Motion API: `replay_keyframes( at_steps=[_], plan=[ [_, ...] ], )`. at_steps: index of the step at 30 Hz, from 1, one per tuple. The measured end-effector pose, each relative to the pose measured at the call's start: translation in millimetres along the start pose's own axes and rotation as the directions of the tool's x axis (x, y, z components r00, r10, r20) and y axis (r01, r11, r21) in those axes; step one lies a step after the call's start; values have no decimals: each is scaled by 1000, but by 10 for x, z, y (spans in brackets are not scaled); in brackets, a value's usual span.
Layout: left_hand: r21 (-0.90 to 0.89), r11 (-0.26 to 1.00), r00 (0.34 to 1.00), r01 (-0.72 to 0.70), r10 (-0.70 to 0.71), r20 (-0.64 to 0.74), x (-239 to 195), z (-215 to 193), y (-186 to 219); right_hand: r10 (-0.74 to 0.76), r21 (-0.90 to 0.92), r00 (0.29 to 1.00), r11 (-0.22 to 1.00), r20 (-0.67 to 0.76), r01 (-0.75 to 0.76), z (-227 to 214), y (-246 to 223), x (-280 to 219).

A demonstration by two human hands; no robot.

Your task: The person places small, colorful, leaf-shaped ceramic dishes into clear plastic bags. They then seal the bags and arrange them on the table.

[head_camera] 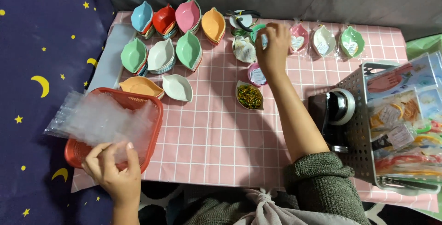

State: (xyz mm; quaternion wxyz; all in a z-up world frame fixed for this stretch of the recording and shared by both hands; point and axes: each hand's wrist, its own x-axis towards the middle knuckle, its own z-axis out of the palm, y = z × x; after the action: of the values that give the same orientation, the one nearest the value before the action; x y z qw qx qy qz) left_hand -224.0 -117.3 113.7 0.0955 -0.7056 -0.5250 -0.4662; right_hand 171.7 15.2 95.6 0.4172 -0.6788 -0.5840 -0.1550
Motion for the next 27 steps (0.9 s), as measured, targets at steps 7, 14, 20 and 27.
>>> replay_keyframes(
  at_steps=[7, 14, 20, 27],
  plan=[
    [-27, 988, 988, 151, -150, 39, -28, -71, 16, -423, 249, 904, 870, -66, 425, 280, -663, -162],
    [-64, 892, 894, 447, -445, 44, -339, -76, -155, -585, 369, 783, 790, 212, 490, 748, -1174, -575],
    [-116, 879, 885, 462, -465, -2, -442, -93, -183, -621, 275, 753, 780, 217, 563, 1057, -1372, -725],
    [-84, 879, 882, 469, -471, -10, -427, -88, -172, -367, 282, 902, 912, 229, 299, 1428, -1652, -877]
  ],
)
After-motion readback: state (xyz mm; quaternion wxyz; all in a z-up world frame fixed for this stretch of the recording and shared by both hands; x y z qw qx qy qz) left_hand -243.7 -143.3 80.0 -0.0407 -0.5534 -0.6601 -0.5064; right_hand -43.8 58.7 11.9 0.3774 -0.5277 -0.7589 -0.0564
